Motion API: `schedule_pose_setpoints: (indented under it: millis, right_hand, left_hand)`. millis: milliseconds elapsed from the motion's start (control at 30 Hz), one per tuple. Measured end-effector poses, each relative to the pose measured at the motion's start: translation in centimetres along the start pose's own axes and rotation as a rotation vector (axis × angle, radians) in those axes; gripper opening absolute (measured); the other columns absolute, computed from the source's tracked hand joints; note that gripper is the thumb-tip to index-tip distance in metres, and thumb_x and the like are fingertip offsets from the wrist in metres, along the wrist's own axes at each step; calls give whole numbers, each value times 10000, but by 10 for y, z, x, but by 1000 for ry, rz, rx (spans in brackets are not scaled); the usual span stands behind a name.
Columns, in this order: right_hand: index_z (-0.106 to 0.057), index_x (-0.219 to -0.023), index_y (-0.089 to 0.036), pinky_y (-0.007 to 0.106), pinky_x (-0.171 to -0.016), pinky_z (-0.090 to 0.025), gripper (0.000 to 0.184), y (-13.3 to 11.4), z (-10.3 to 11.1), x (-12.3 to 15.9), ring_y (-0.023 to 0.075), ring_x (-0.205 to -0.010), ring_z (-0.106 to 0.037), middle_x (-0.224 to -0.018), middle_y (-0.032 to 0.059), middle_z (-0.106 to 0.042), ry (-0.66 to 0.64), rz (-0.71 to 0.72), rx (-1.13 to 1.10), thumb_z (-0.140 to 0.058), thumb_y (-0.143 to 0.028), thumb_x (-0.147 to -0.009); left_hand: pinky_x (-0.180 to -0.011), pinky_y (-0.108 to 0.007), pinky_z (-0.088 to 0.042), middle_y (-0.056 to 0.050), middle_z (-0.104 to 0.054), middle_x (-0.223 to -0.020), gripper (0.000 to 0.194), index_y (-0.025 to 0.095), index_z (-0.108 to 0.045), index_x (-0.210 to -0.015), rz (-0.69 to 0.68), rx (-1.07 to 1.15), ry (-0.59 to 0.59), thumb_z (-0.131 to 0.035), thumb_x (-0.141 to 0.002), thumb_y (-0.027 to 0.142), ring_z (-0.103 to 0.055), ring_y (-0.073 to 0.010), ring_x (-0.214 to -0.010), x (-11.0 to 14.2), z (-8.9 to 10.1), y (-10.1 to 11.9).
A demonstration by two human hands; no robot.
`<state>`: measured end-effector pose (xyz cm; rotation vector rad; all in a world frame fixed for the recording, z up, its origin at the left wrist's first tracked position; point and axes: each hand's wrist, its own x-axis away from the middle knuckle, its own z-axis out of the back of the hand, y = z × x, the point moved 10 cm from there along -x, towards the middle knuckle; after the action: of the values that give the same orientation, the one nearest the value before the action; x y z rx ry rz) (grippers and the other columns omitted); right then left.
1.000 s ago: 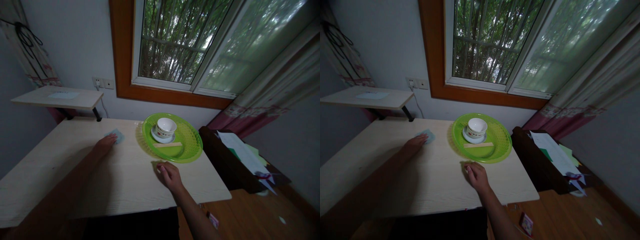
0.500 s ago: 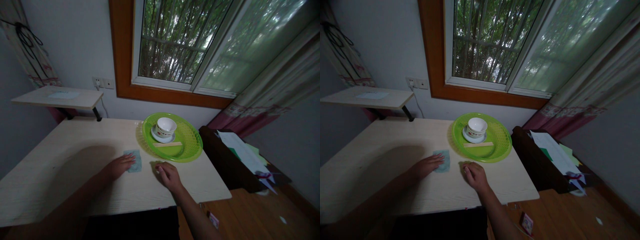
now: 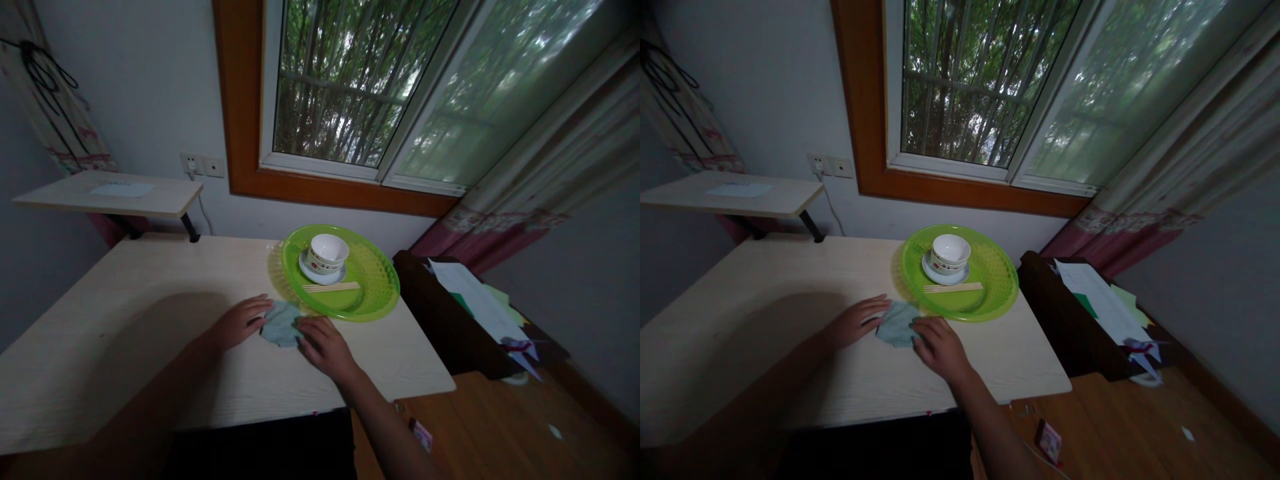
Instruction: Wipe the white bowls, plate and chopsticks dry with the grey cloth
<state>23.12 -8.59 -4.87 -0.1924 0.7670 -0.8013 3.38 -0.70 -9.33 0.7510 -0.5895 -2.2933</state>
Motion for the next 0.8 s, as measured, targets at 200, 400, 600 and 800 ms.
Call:
schedule_pose_setpoints:
  millis: [200, 400, 600, 800]
  right_hand:
    - [-657, -1340, -262, 469, -1007, -544, 452, -6, -27, -9, 284, -1176, -639, -1276, 130, -703, -119, 47, -27, -760, -366, -912]
    - [-762, -1032, -242, 403, -901, -539, 128, -5, -50, -46, 237, -947, -679, -995, 84, -759, -88, -62, -111, -664, -265, -952]
    - [-726, -865, -203, 305, -648, -518, 274, 26, -74, -83, 178, -700, -609, -760, 19, -684, 33, -609, -736, -697, -476, -873]
    - [-657, -868, -173, 224, -506, -470, 439, 36, -115, -83, 129, -632, -572, -740, -4, -614, -12, -905, -1118, -793, -563, -721]
  left_hand:
    - [-1160, -485, -471, -90, -702, -1363, 354, 225, -693, -1301, 101, -120, 163, -493, -1035, 345, -600, -246, -1336, 21, 40, -37]
    - [-1104, -487, -502, -90, -735, -1273, 348, 236, -702, -1285, 90, -125, 147, -501, -1002, 262, -653, -246, -1201, 21, 36, -34]
    - [-962, -457, -583, -132, -730, -1260, 447, 222, -682, -1315, 189, 152, 229, -646, -913, 412, -694, -283, -1116, 30, 47, -44]
    - [-900, -430, -603, -115, -767, -1146, 560, 200, -719, -1227, 357, 481, 271, -742, -812, 575, -728, -290, -1025, 39, 47, -69]
